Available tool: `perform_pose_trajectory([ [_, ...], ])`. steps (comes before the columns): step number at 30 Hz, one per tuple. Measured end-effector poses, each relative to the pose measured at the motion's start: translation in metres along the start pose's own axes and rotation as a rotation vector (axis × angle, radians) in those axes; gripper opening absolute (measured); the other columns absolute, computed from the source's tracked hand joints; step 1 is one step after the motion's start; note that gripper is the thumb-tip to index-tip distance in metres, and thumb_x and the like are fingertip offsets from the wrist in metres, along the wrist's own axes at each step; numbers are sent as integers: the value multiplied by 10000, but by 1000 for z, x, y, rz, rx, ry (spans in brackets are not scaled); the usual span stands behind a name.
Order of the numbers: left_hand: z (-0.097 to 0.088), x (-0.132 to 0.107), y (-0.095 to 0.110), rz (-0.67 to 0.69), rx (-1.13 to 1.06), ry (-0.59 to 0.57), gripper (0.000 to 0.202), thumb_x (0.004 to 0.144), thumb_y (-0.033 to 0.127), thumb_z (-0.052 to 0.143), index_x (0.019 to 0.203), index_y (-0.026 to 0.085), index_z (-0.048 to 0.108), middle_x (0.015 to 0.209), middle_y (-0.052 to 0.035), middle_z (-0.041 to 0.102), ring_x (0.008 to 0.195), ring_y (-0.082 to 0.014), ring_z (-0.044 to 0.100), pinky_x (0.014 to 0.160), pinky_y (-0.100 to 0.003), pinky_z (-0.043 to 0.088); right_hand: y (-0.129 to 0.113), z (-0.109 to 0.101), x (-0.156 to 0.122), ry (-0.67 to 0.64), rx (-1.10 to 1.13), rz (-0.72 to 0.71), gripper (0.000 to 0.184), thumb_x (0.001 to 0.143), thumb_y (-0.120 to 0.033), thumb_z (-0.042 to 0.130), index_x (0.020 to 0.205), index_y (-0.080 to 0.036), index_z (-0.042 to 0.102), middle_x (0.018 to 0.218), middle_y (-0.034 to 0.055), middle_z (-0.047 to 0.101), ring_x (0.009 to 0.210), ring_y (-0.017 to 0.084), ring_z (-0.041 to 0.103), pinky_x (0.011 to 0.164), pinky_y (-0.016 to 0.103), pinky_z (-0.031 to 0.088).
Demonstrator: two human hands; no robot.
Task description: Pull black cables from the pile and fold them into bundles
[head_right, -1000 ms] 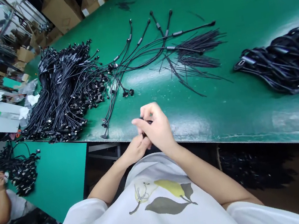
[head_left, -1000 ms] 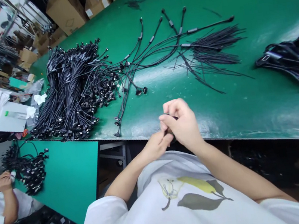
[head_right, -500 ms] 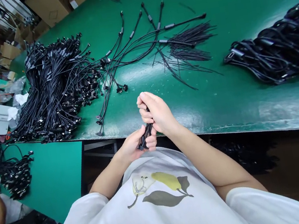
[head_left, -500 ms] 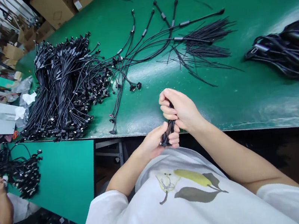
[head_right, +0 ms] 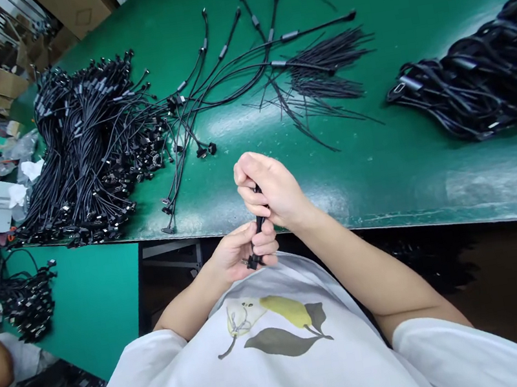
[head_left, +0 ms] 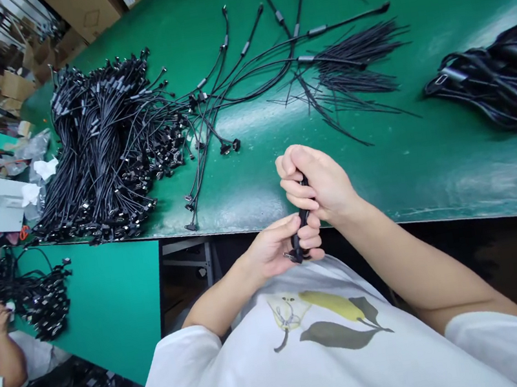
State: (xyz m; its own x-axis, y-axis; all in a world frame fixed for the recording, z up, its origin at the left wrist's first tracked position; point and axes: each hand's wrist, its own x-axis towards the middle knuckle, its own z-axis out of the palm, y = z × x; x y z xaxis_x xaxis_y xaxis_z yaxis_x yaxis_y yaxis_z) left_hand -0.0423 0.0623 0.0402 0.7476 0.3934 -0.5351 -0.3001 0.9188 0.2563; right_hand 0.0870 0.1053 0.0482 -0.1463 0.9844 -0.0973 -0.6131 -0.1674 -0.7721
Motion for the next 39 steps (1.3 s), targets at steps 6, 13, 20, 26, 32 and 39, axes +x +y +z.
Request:
perform_pose_trajectory([
  [6,-4,16,9,332,-48,147,278,976,281,453,770,129,563,609,46,287,497,-61,316,475,-160,323,15,-22,-5,115,-655,-367,607,806,-738,535,1141,-232,546,1125,88,545,931,187,632,852,362,562],
  [13,-3,28,28,503,-58,268,362,1018,298,345,727,148,499,675,9,425,600,-70,450,570,-172,392,69,-28,-32,-25,-1260,-584,736,954,-638,283,1553,-223,179,1524,174,333,1426,305,314,1149,538,305],
  [20,1,22,18,638,65,234,292,960,380,506,764,164,492,651,47,366,590,-64,430,640,-190,436,50,-27,-34,-71,-898,-376,652,966,-574,382,1528,-265,262,1524,125,378,1393,265,389,1141,495,342],
  [26,-6,26,1,526,390,74,436,777,558,695,796,157,525,622,58,392,573,-92,469,557,-234,461,12,-24,-14,36,-480,-30,586,785,-634,657,1170,-204,559,1004,78,707,655,154,663,736,355,583],
  [32,6,20,10,303,150,50,335,840,436,658,822,106,600,583,61,326,540,-78,410,556,-226,432,13,-13,-3,44,-141,-119,467,857,-658,545,772,-203,487,495,-75,522,529,113,622,944,391,516],
  [39,-3,17,14,278,278,71,321,791,397,711,844,90,633,614,64,355,476,-29,266,512,-204,350,6,-42,-13,-20,-570,-216,351,889,-552,568,886,-206,510,813,18,693,795,179,691,949,423,499],
])
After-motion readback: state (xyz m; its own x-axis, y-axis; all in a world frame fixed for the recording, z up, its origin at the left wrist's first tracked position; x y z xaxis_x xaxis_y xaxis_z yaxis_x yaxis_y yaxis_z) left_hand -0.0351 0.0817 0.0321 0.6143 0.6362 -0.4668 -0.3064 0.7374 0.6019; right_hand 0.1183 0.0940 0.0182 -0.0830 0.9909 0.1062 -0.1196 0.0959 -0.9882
